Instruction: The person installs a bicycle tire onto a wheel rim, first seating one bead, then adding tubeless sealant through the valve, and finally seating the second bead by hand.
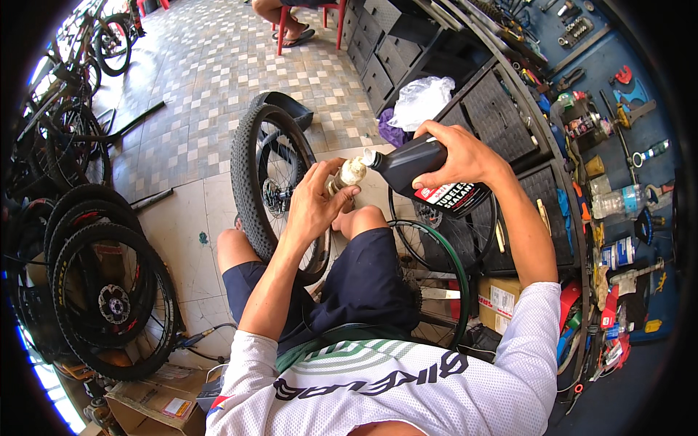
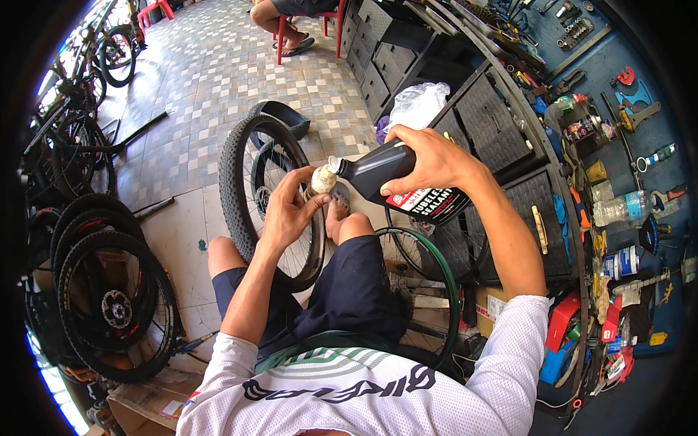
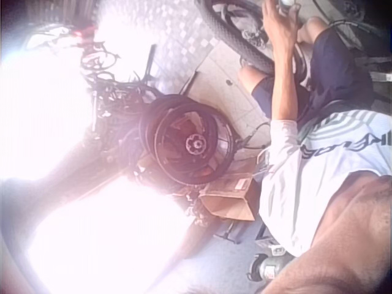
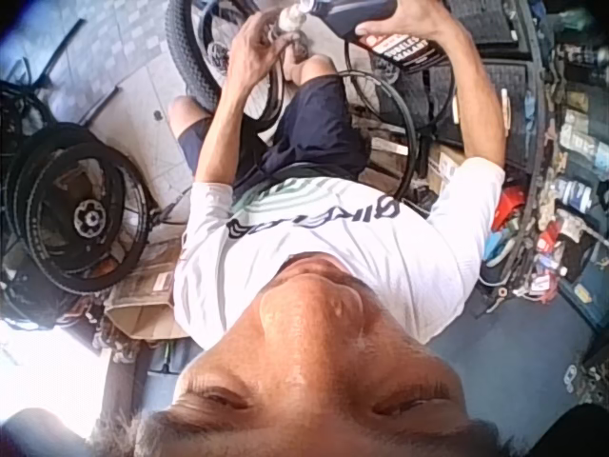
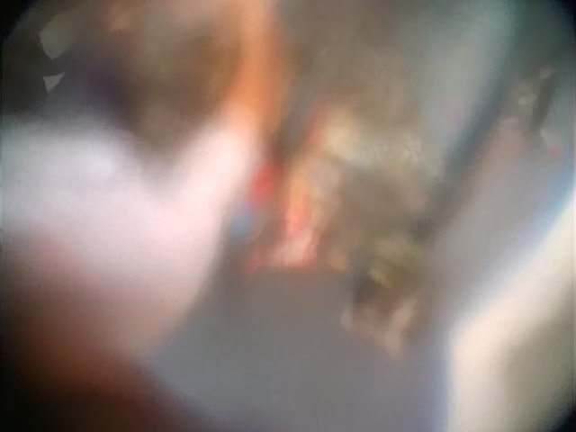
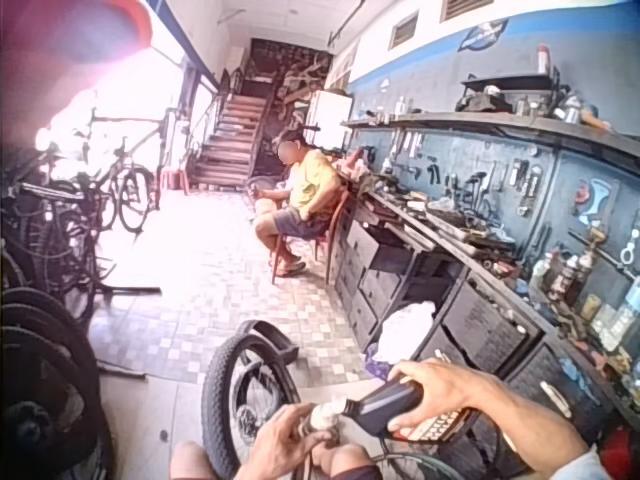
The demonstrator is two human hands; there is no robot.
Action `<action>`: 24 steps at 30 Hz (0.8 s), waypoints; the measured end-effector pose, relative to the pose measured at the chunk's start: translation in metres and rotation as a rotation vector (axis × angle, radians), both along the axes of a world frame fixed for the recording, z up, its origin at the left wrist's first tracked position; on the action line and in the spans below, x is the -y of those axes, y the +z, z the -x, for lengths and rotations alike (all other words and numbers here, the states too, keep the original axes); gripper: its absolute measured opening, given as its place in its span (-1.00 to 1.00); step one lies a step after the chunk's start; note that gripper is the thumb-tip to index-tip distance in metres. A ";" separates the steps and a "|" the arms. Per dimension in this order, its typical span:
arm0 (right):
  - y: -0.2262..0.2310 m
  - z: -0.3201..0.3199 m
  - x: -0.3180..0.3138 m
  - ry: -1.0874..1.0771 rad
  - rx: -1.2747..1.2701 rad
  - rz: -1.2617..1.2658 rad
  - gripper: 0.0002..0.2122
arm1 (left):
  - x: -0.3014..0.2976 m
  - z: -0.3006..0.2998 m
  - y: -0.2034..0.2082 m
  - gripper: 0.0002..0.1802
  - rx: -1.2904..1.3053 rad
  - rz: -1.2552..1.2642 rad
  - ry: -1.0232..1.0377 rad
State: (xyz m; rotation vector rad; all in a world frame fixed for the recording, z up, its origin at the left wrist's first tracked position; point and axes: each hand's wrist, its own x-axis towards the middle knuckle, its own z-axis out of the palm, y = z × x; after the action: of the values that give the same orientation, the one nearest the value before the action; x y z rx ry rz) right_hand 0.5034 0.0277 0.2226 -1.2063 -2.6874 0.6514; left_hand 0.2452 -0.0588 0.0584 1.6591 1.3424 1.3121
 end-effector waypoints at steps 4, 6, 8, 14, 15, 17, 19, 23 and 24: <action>0.000 0.000 0.000 -0.009 0.010 0.001 -0.38 | 0.000 -0.001 -0.002 -0.41 0.003 -0.023 0.002; -0.002 -0.001 -0.001 0.001 0.008 -0.019 -0.38 | 0.000 -0.001 -0.002 -0.41 0.004 -0.015 0.001; -0.002 -0.002 -0.001 -0.002 0.004 -0.010 -0.39 | -0.001 -0.001 -0.004 -0.41 0.010 -0.040 0.003; -0.004 -0.002 -0.001 0.005 -0.010 -0.012 -0.40 | -0.004 -0.003 -0.012 -0.39 0.012 -0.123 0.019; -0.003 -0.002 -0.001 0.004 -0.012 -0.006 -0.39 | -0.004 -0.003 -0.012 -0.38 0.017 -0.121 0.017; -0.004 -0.002 -0.001 0.009 -0.007 -0.019 -0.39 | -0.004 -0.003 -0.012 -0.39 0.020 -0.117 0.017; -0.004 -0.002 -0.002 0.007 -0.004 -0.022 -0.39 | -0.004 -0.003 -0.010 -0.39 0.016 -0.114 0.019; -0.003 -0.002 -0.001 0.000 -0.004 -0.012 -0.39 | 0.000 -0.002 -0.001 -0.42 0.009 0.015 0.002; -0.003 -0.002 -0.001 0.001 -0.005 -0.011 -0.39 | 0.000 -0.002 0.000 -0.42 0.012 0.017 0.000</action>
State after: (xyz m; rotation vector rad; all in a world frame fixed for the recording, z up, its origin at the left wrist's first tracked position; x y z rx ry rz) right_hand 0.5055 0.0290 0.2194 -1.1993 -2.6841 0.6379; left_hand 0.2467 -0.0592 0.0580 1.6378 1.3432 1.3051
